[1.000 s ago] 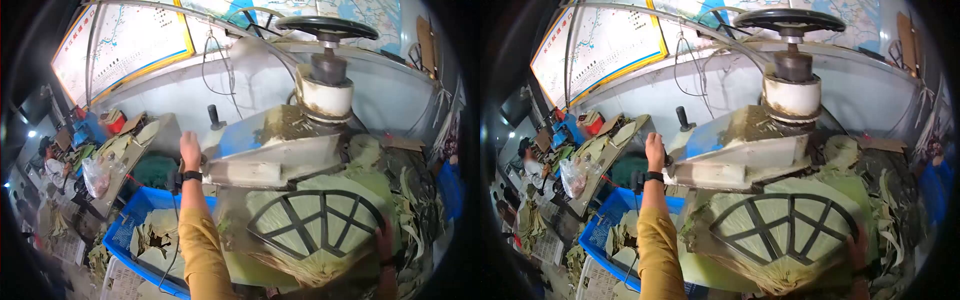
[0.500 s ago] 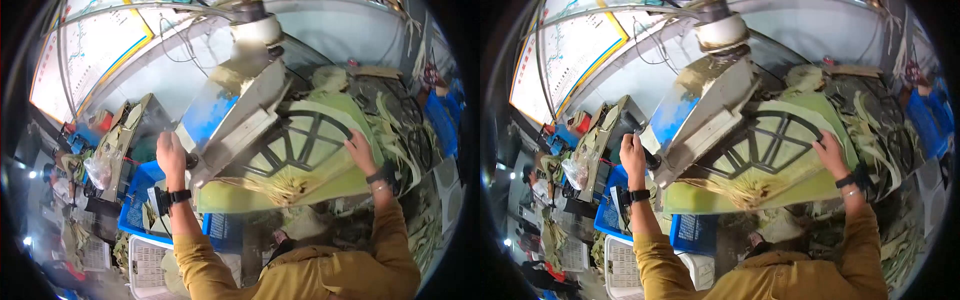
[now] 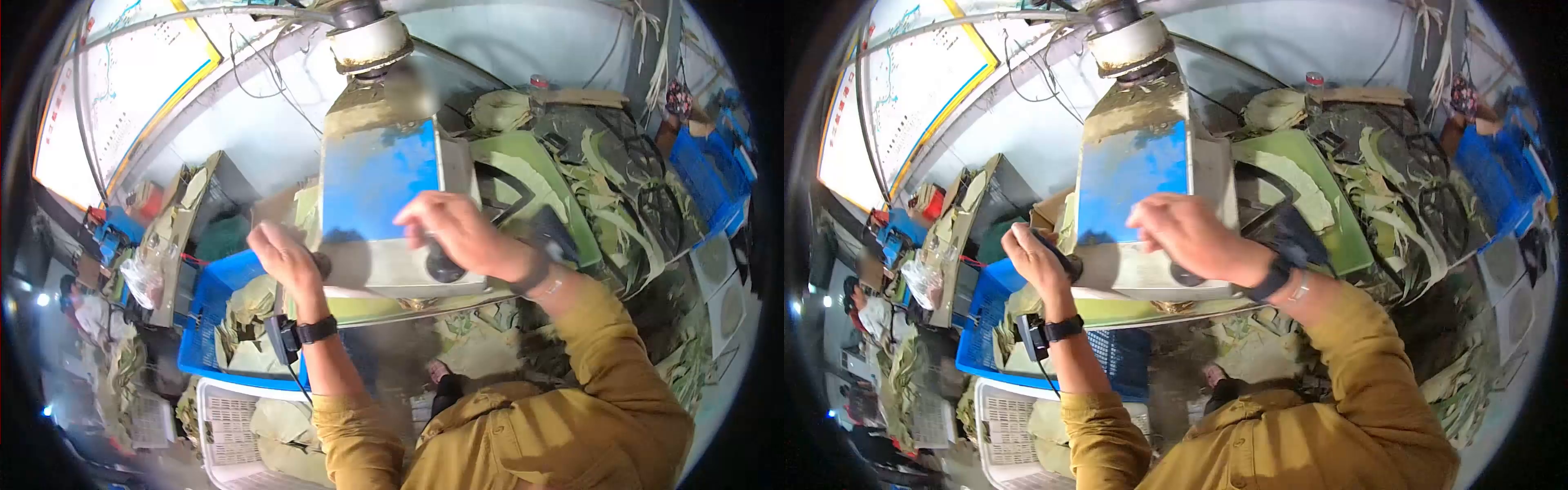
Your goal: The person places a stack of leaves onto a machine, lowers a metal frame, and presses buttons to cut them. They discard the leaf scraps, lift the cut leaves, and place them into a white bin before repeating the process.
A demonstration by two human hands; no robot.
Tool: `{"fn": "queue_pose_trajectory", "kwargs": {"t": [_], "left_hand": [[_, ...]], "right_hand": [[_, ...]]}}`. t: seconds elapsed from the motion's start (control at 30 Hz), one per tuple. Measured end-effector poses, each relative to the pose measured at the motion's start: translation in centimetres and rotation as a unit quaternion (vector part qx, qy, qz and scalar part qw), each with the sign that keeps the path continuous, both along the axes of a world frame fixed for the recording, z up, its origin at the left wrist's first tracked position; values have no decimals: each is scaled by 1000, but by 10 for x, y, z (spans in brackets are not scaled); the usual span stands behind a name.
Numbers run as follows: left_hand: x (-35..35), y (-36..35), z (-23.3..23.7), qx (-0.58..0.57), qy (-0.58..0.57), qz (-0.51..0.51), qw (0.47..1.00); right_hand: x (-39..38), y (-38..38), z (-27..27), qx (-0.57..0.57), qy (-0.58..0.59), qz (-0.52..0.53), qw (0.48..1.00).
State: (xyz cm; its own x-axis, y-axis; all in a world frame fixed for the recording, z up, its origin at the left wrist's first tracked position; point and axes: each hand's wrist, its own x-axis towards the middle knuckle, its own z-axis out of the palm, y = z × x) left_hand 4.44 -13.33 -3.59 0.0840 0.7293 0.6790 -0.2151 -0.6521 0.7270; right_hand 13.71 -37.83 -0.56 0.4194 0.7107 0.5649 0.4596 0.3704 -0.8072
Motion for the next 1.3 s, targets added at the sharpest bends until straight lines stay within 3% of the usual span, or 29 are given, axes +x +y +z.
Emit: {"fn": "queue_pose_trajectory", "kwargs": {"t": [0.03,0.1,0.2,0.3,0.53,0.9,1.07,1.1,1.17,1.3], "left_hand": [[-2,-12,7,-11,33,-13,999],[-8,-49,21,-120,-13,-146,982],[-7,-63,17,-109,-10,-196,974],[-2,-73,8,-91,1,-154,984],[1,-89,-8,-100,13,-124,987],[0,-91,-25,-135,13,-147,980],[0,-84,-14,-104,17,-110,988],[-3,-76,-9,-98,39,-104,989],[-9,-42,-10,-15,80,-60,995],[-14,64,-25,21,82,12,996]], "right_hand": [[4,-14,2,14,-10,-1,1000],[6,-32,1,41,73,-22,996],[7,-46,-2,104,143,-82,981],[14,-49,-13,126,197,-111,966],[21,-56,-28,115,172,-123,971],[23,-55,-45,117,153,-124,973],[13,-50,-34,63,112,-139,982],[13,-48,-32,47,61,-123,989],[10,-33,-29,28,-72,-86,993],[-20,11,-25,-7,-123,22,992]]}}
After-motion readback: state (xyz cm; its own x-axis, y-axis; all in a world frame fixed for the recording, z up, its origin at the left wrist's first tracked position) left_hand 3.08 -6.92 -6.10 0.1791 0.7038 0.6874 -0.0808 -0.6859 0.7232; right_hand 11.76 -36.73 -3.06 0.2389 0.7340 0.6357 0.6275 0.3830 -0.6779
